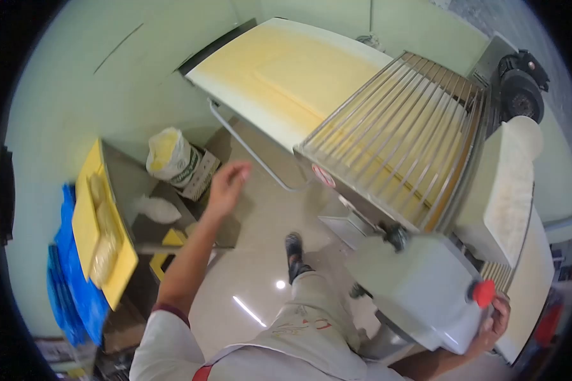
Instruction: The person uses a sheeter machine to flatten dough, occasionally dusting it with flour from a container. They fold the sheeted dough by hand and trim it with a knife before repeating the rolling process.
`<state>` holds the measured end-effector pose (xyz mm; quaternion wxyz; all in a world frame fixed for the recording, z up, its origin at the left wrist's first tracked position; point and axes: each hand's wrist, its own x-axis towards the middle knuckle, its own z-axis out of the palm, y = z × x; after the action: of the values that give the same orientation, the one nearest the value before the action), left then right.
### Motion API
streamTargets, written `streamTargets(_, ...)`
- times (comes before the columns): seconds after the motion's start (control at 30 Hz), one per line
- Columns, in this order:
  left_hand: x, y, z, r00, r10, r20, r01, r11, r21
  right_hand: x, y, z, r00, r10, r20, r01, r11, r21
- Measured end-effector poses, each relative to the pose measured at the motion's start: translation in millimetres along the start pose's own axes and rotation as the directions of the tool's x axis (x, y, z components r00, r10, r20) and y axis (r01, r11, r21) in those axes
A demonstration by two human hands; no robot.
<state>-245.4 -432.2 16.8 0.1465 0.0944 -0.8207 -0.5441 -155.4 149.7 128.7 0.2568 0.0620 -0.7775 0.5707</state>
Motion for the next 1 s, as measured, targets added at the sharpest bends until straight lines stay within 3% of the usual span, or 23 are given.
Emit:
streamTargets(0.07,111,-21,-14,0.992,0.104,-0.069,-0.114,0.980,-0.161,-1,3,-6,0.999,0.035,-0.023,-0.033,0.998,0.056)
streamTargets(0.17,249,-47,-4,0.982,0.177,-0.070,-0.184,0.975,-0.122,-4,3,-15,0.991,0.133,-0.023,-0.132,0.991,0.013)
streamTargets(0.2,287,-60,8,0.980,0.184,-0.070,-0.192,0.971,-0.140,-9,3,-13,0.954,0.244,-0.173,-0.250,0.968,-0.013)
streamTargets(0.23,317,-72,21,0.978,0.193,-0.081,-0.204,0.965,-0.164,-10,1,-12,0.961,0.239,-0.142,-0.241,0.971,0.005)
streamTargets(0.33,368,-84,65,0.979,0.202,0.018,-0.203,0.979,0.033,-9,2,-20,0.972,0.230,-0.055,-0.230,0.973,0.002)
streamTargets(0.37,373,-85,81,0.981,0.180,0.070,-0.179,0.984,-0.016,-12,6,-32,0.970,0.240,-0.038,-0.241,0.970,-0.034)
streamTargets(0.43,362,-82,119,0.973,0.133,0.190,-0.117,0.989,-0.091,-9,9,-43,0.966,0.254,-0.042,-0.258,0.957,-0.131)
streamTargets(0.5,335,-76,146,0.954,0.231,0.191,-0.233,0.972,-0.012,-17,7,-50,0.962,0.257,-0.090,-0.272,0.929,-0.252)
streamTargets(0.53,312,-74,157,0.953,0.253,0.168,-0.259,0.966,0.015,-24,12,-59,0.942,0.317,-0.113,-0.334,0.917,-0.216)
streamTargets(0.6,258,-66,172,0.953,0.220,0.208,-0.230,0.973,0.025,-17,2,-32,0.957,0.259,-0.130,-0.282,0.936,-0.210)
streamTargets(0.67,206,-51,176,0.938,0.227,0.263,-0.198,0.972,-0.130,-16,-1,-19,0.955,0.242,-0.171,-0.277,0.935,-0.222)
streamTargets(0.7,193,-54,173,0.930,0.178,0.321,-0.092,0.960,-0.265,-16,-1,-14,0.947,0.251,-0.202,-0.291,0.934,-0.205)
streamTargets(0.73,186,-58,171,0.912,0.139,0.386,0.023,0.922,-0.386,-16,3,-18,0.937,0.290,-0.196,-0.304,0.952,-0.043)
streamTargets(0.77,179,-56,168,0.884,0.109,0.455,0.145,0.860,-0.489,-7,-9,5,0.934,0.259,-0.246,-0.277,0.960,-0.044)
streamTargets(0.8,175,-51,155,0.882,0.068,0.467,0.182,0.863,-0.471,-3,-15,-2,0.912,0.347,-0.219,-0.394,0.888,-0.236)
streamTargets(0.87,173,-48,110,0.868,-0.019,0.496,0.261,0.868,-0.423,-2,-14,-2,0.925,0.326,-0.194,-0.360,0.915,-0.180)
streamTargets(0.9,167,-47,88,0.892,-0.044,0.450,0.270,0.850,-0.453,0,-23,11,0.932,0.284,-0.227,-0.330,0.922,-0.201)
streamTargets(1.0,133,-45,26,0.949,-0.133,0.285,0.276,0.788,-0.551,1,-28,12,0.931,0.337,-0.139,-0.340,0.941,0.006)
